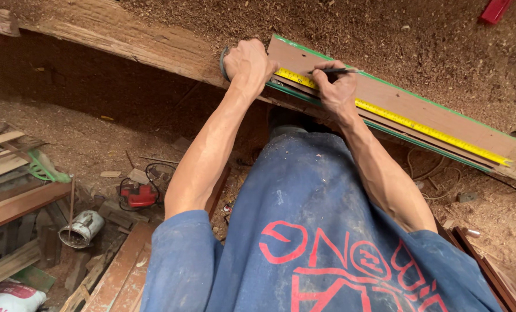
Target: The person measures a wooden board using a tape measure and marks specific points with a pencil, then uses a try square to draw straight lines across the surface.
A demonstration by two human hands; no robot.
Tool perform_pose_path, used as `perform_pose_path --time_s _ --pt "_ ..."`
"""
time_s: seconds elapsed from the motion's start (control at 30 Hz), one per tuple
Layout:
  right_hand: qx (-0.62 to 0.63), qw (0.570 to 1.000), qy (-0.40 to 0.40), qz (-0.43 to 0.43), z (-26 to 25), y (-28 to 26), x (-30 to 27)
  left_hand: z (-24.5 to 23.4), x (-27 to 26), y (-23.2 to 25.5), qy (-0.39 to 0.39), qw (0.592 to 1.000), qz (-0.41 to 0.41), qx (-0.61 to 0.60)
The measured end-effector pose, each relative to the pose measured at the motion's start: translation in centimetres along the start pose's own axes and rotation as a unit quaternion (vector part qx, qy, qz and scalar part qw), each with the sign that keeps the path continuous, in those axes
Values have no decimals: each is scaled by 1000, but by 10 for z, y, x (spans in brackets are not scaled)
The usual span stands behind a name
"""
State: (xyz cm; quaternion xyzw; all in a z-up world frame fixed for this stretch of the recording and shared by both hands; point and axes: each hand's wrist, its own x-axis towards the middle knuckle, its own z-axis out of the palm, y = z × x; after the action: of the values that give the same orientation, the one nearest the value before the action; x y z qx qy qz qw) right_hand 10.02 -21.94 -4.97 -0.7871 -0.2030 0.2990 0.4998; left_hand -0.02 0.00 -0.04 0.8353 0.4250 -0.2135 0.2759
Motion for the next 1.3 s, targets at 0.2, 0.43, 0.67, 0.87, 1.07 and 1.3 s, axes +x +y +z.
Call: perform_pose_path --time_s 0.2,0.43,0.67,0.87,1.07,1.3 --pt "30 999 10 7 -2 2 1 -2 -5 1 40 999 17 1" --pt "37 999 3 28 -3 -1 -2 -10 -3 0 -11 1000 4 -11" --pt "-1 1000 1 17 -4 0 -1 -9 2 -1 -14 1000 -2 -12" --pt "24 1000 -10 11 -4 -4 -2 -11 4 -3 -24 1000 2 -13" --pt "0 1000 -12 5 -1 -3 0 -9 5 -3 -14 1000 0 -10" --pt "-39 999 -28 2 3 -9 2 -11 2 1 -37 999 -27 1"
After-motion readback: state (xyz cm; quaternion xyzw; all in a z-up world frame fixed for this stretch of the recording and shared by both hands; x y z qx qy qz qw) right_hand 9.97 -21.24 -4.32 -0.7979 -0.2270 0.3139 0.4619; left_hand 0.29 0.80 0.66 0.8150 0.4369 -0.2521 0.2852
